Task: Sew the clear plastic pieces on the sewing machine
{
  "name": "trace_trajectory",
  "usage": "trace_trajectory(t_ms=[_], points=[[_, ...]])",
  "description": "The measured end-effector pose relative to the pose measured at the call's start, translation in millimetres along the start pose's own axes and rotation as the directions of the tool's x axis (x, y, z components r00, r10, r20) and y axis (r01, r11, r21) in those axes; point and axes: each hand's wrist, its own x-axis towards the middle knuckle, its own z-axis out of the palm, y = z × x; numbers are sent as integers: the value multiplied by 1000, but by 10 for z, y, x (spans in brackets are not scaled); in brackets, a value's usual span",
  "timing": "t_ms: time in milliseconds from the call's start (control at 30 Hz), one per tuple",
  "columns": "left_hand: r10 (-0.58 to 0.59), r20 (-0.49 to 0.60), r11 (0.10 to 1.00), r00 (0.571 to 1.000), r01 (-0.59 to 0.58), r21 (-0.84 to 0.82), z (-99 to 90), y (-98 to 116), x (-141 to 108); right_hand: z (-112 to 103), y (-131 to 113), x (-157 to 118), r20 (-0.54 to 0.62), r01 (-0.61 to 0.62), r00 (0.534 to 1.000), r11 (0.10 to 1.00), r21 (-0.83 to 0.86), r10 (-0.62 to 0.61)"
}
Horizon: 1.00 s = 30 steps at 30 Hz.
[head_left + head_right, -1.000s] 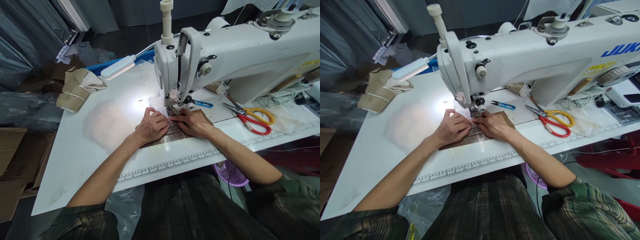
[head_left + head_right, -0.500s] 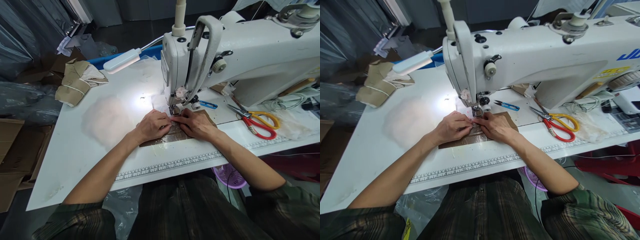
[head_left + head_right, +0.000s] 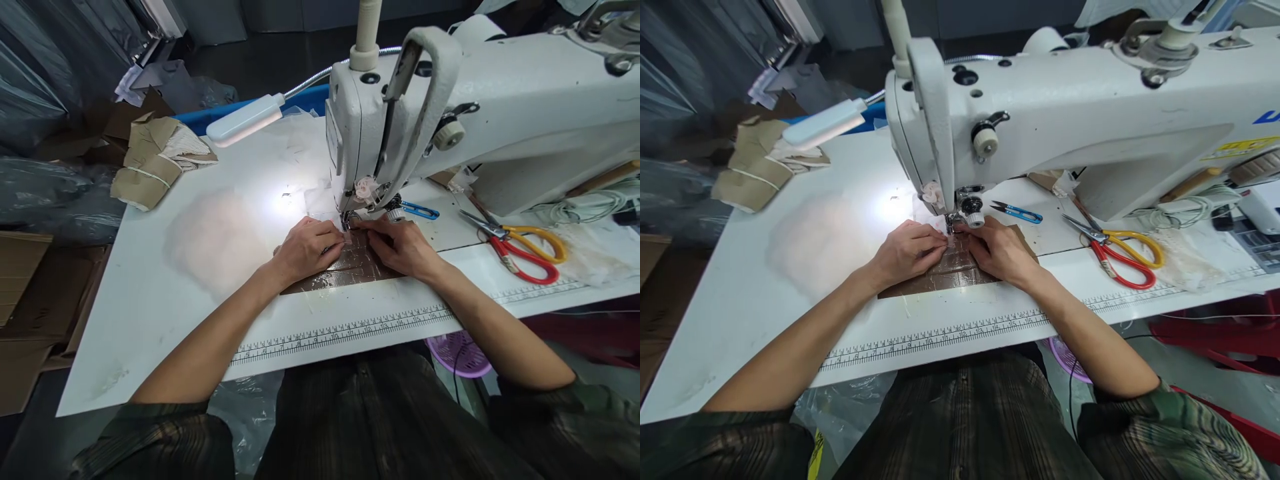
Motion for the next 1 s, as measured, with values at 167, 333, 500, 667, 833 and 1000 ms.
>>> trace_trajectory(t_ms=[167, 333, 500, 667, 833, 1000], points=[[4, 3, 999, 1000, -4, 38, 14, 11, 3, 11, -2, 12, -5, 3, 1000, 1000, 0, -3], [65, -28, 990, 997, -61, 126, 3, 16, 17, 40, -26, -2, 90, 88, 993, 985, -150, -75], [84, -16, 989, 996, -81, 121, -27, 19, 36, 27, -33, 1, 150, 95, 987, 972, -215, -63], [61, 36, 995, 997, -64, 80, -62, 24, 48, 21, -26, -6, 146, 97, 987, 980, -176, -71], [61, 24, 991, 998, -63, 116, -36, 19, 42, 21, -30, -7, 128, 92, 989, 983, -160, -72], [108, -6, 982, 994, -106, 159, -4, 18, 38, 19, -30, -6, 131, 101, 988, 981, -163, -80]])
